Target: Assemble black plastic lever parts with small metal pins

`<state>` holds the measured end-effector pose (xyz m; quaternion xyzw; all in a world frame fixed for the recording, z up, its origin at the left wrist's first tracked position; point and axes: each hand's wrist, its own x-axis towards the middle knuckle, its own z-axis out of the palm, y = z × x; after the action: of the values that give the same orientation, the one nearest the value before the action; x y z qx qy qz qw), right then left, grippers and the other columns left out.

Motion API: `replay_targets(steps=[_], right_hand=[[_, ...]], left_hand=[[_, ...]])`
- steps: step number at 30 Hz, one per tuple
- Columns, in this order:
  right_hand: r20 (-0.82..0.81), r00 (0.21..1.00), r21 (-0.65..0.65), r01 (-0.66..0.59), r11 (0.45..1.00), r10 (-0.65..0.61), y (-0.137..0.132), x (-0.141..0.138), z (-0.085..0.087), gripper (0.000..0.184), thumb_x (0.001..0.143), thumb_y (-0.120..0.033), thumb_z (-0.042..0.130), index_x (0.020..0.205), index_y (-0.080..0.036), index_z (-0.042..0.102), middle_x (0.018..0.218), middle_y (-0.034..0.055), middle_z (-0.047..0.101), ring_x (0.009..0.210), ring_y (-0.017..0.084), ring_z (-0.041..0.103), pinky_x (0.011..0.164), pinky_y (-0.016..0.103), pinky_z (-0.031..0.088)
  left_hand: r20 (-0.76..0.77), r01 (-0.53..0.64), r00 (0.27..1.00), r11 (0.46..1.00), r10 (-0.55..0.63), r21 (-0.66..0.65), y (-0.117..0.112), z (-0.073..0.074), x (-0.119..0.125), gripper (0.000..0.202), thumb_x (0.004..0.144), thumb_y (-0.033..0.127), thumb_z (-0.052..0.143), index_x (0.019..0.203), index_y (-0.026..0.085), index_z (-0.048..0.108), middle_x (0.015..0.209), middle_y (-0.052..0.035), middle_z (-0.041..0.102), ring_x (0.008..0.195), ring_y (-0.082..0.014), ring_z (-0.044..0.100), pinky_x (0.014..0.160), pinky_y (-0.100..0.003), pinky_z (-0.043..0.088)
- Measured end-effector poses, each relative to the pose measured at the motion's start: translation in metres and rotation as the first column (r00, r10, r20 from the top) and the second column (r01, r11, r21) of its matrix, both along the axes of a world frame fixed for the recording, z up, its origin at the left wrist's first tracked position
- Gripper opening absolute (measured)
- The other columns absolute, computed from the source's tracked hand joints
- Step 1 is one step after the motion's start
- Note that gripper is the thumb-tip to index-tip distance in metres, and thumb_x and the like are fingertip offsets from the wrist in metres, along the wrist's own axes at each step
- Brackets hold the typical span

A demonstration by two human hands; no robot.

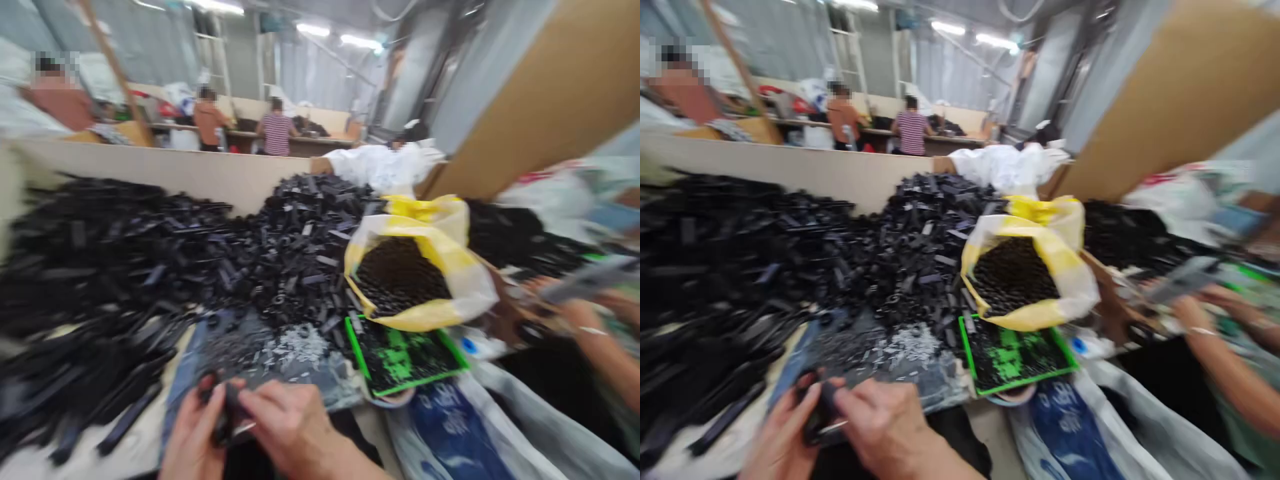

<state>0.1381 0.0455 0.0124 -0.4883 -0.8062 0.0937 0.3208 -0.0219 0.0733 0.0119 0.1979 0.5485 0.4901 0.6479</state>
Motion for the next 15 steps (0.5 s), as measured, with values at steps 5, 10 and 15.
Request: replay_targets(steps=[5,10,15], right_hand=[[-0.255,0.966,0.039,-0.024,0.999,0.033,0.000,0.013,-0.007,0.028,0.099,-0.018,0.053,0.125,-0.020,0.065,0.097,0.0086,0.075,0.080,0.017,0.074,0.070,0.021,0.059],[-0.224,0.963,0.162,-0.112,0.980,0.147,0.000,0.006,-0.005,0.032,0.097,-0.017,0.057,0.128,-0.021,0.063,0.090,0.0077,0.077,0.074,0.017,0.075,0.063,0.020,0.060],[-0.190,0.978,0.179,-0.057,0.982,0.091,0.005,-0.004,-0.008,0.027,0.099,-0.019,0.054,0.123,-0.019,0.065,0.087,0.0079,0.077,0.071,0.018,0.075,0.063,0.023,0.060]], left_hand=[[0.441,-0.017,0.895,0.994,0.062,-0.104,0.002,0.011,0.007,0.025,0.079,0.028,0.073,0.101,0.017,0.074,0.100,-0.0077,0.080,0.100,-0.0263,0.072,0.089,-0.038,0.056],[0.538,-0.008,0.839,0.990,0.084,-0.142,-0.004,0.016,0.005,0.030,0.095,0.024,0.050,0.099,0.012,0.078,0.107,-0.0141,0.079,0.094,-0.0229,0.072,0.091,-0.037,0.054],[0.572,0.018,0.819,0.994,0.049,-0.110,-0.008,0.004,0.007,0.025,0.086,0.027,0.068,0.106,0.015,0.076,0.113,-0.0131,0.078,0.098,-0.0231,0.071,0.093,-0.036,0.054]])
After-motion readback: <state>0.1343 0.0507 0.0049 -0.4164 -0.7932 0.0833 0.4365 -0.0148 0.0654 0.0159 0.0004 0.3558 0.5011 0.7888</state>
